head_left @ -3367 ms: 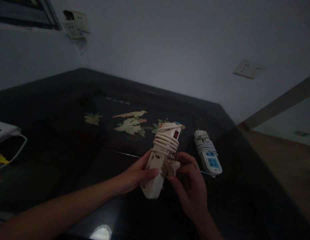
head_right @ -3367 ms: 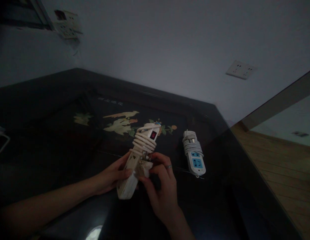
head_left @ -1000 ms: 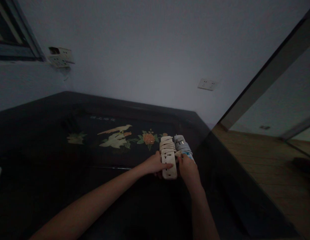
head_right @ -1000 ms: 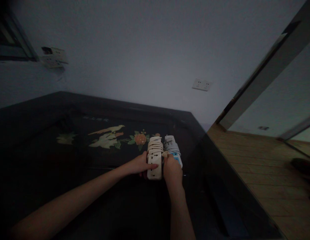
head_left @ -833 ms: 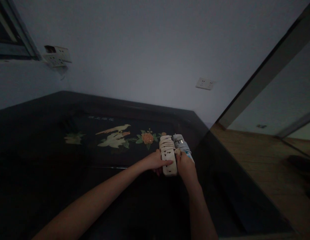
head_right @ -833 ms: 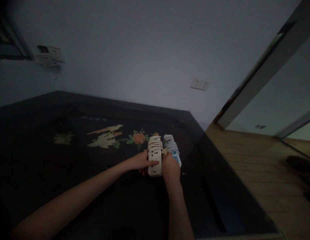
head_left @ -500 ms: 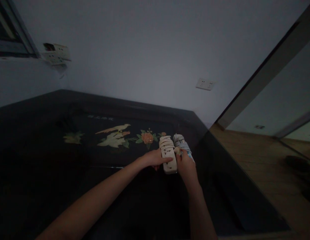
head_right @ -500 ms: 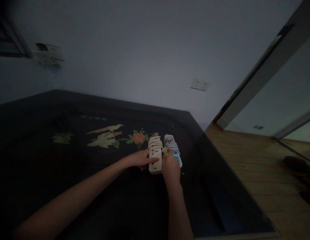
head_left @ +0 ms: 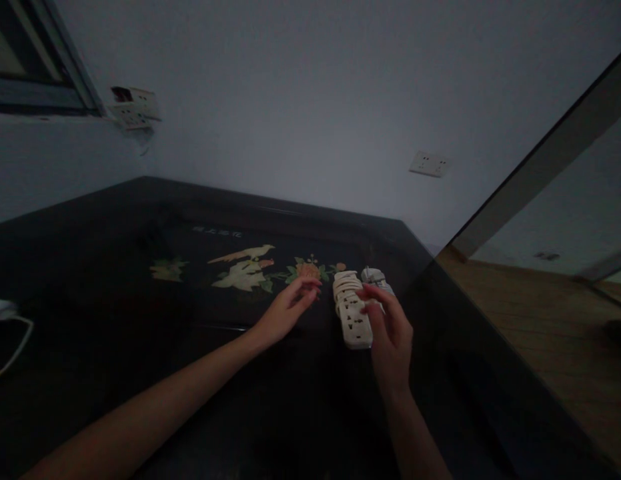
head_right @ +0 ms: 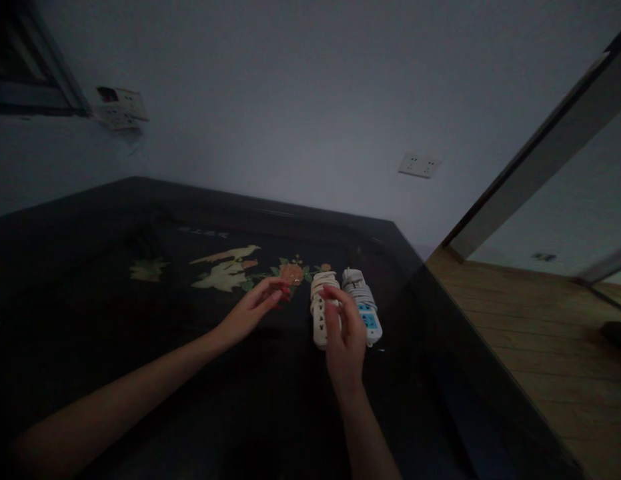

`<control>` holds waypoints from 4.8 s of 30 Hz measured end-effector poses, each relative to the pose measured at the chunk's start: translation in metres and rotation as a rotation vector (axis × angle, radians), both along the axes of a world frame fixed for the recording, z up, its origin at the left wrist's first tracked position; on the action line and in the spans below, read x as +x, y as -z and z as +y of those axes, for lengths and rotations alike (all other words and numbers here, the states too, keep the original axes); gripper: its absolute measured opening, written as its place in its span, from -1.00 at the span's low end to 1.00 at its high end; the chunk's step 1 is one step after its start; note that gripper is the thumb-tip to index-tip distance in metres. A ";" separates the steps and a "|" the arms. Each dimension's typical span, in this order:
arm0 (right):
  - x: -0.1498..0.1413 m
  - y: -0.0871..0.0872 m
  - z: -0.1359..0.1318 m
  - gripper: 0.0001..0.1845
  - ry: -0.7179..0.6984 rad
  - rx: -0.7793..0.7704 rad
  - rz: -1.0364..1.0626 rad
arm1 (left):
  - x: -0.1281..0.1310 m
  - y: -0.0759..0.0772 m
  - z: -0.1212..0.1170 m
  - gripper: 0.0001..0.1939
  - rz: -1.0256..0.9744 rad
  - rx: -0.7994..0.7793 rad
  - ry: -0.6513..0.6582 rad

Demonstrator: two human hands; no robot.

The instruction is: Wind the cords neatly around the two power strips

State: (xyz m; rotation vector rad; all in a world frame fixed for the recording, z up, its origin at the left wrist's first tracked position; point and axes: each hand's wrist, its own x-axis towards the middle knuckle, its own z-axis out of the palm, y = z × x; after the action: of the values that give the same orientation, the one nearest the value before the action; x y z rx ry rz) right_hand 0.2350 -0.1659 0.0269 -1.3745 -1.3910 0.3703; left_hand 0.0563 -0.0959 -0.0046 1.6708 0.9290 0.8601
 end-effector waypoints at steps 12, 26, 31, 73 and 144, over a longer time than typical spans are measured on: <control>-0.085 0.067 0.011 -0.29 -0.959 -0.180 -0.017 | -0.043 0.054 -0.047 -0.36 -0.386 -0.189 0.345; -0.084 0.079 0.003 -0.32 -0.983 -0.176 0.026 | -0.051 0.031 -0.051 -0.44 -0.228 -0.086 0.479; -0.086 0.078 0.004 -0.35 -0.962 -0.153 0.058 | -0.048 0.033 -0.050 -0.49 -0.289 -0.195 0.408; -0.088 0.078 0.005 -0.46 -0.903 -0.135 -0.031 | -0.044 0.041 -0.047 -0.48 -0.337 -0.140 0.384; -0.088 0.073 0.005 -0.46 -0.890 -0.137 -0.097 | -0.044 0.040 -0.046 -0.44 -0.258 -0.103 0.387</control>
State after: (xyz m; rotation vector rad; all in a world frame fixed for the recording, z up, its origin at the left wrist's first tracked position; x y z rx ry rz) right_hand 0.1470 -0.1609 -0.0459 -0.8060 -2.0434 0.9971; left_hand 0.0124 -0.1416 -0.0450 1.5382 0.4457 0.7277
